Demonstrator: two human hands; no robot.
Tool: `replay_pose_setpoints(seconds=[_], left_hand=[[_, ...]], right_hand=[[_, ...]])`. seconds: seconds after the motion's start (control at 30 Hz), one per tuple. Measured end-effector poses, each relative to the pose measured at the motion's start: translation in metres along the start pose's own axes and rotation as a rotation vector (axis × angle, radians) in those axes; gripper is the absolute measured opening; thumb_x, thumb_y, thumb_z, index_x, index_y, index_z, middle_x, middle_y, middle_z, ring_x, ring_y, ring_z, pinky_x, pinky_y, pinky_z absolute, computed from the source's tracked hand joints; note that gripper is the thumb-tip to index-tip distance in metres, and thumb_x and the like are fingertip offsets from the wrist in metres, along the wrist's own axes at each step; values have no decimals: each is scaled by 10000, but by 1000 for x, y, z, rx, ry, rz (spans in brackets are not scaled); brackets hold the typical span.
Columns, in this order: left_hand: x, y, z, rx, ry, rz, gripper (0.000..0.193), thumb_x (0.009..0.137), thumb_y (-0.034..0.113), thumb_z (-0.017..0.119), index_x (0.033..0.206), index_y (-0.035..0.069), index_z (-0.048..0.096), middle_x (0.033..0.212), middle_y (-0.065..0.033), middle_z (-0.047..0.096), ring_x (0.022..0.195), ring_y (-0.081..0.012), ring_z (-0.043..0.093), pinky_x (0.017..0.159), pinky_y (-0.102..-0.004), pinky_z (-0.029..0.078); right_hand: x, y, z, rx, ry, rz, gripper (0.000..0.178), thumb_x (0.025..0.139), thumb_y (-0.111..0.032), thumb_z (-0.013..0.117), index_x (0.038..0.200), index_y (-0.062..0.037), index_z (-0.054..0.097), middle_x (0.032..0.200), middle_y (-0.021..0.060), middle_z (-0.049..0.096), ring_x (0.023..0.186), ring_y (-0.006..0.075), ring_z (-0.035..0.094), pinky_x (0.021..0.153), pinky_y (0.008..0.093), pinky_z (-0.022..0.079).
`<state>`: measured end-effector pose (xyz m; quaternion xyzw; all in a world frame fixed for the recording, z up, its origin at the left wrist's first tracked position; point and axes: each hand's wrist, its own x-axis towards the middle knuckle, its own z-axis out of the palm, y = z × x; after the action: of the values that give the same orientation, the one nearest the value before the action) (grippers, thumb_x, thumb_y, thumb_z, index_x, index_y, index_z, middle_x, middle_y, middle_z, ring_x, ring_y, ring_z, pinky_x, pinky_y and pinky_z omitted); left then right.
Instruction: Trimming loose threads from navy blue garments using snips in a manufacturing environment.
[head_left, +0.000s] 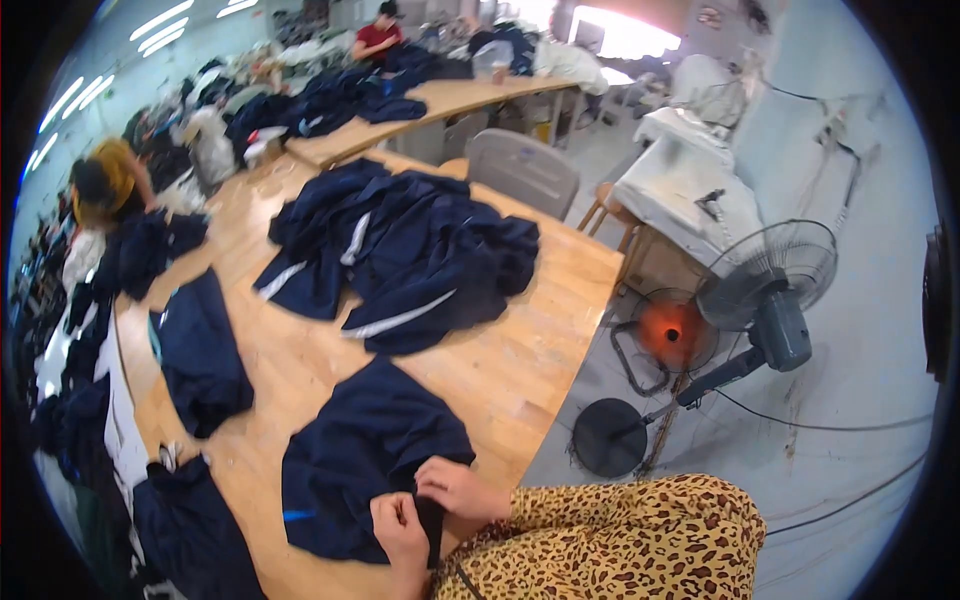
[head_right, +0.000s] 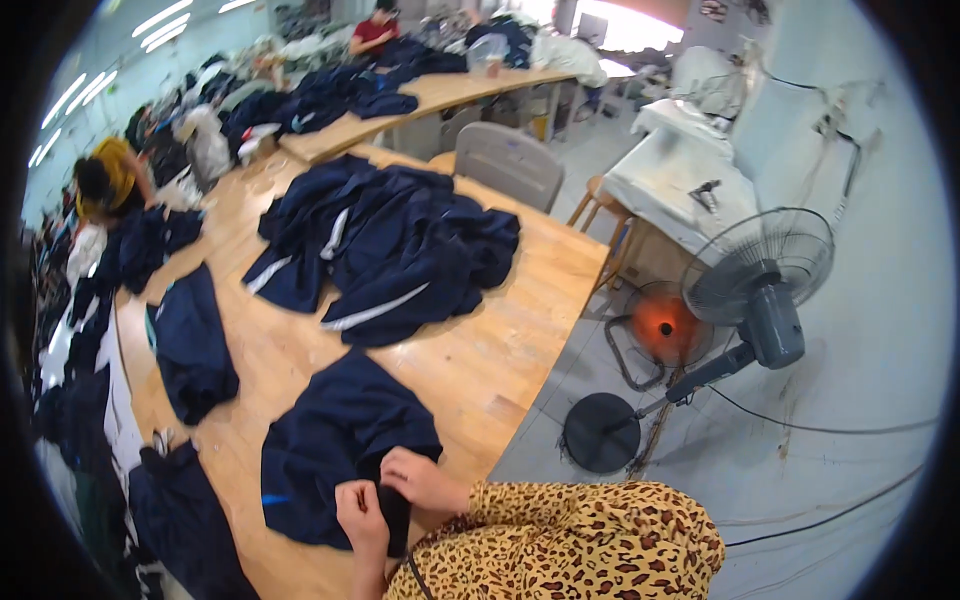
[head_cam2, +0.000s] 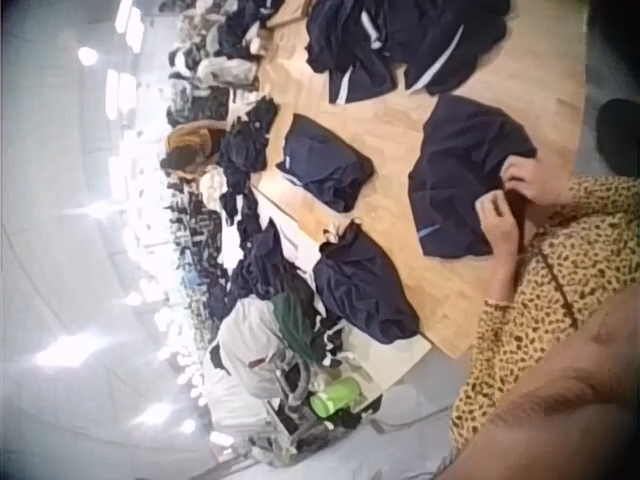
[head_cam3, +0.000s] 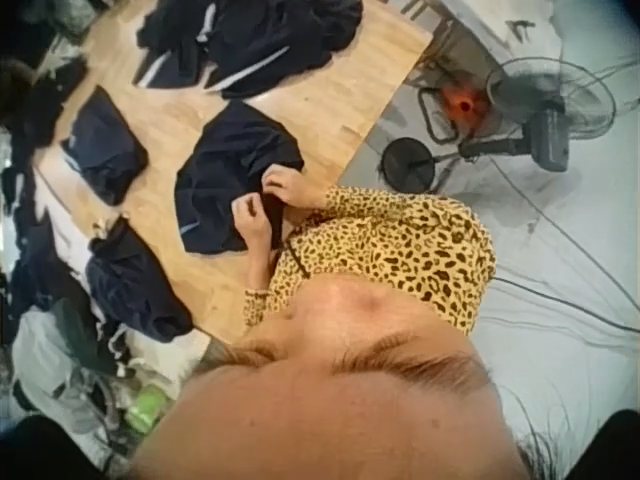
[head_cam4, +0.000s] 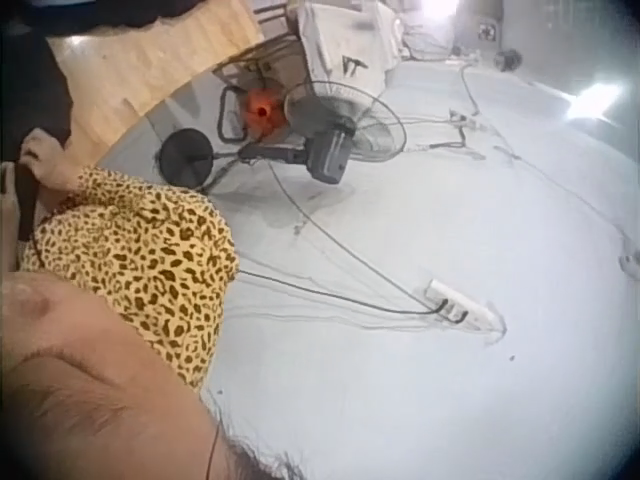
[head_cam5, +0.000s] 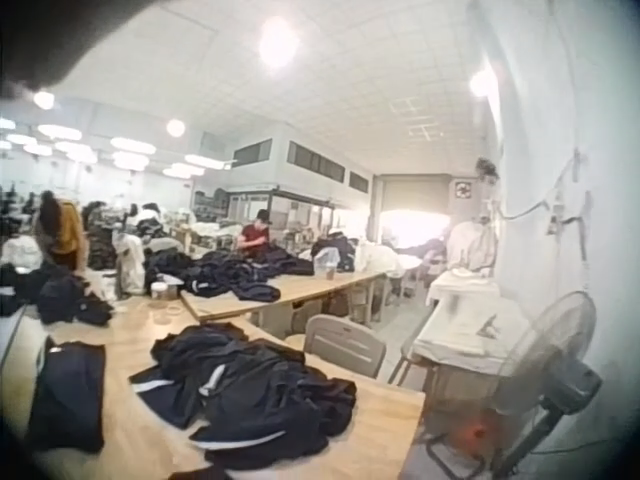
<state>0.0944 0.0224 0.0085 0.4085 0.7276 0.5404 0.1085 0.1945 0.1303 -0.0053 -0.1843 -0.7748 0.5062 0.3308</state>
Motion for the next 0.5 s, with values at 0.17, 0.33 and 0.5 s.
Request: replay_pose_setpoints(seconds=[0.17,0.33,0.5], left_hand=[[12,6,-18,-178,-87,-306,190,813,79,675,976,5,611,710,-1,522,611,-56,451,537,-201,391],[18,5,-27,-95,-165,-294,336,761,113,735,1053,2,612,814,-20,574,618,-66,472,545,-203,405],[19,13,-20,-45,-292,-195,448,756,196,747,1141,21,597,951,-73,632,635,-118,534,598,-236,455]], right_hand=[[6,17,-9,159,62,260,79,830,-58,627,840,17,606,896,89,603,834,173,587,752,272,467],[9,15,-18,312,-66,401,80,872,-70,600,890,6,617,999,65,605,985,154,566,896,269,420],[11,1,-15,720,-64,514,145,876,-80,605,992,6,603,1054,70,606,1014,148,554,931,274,413]])
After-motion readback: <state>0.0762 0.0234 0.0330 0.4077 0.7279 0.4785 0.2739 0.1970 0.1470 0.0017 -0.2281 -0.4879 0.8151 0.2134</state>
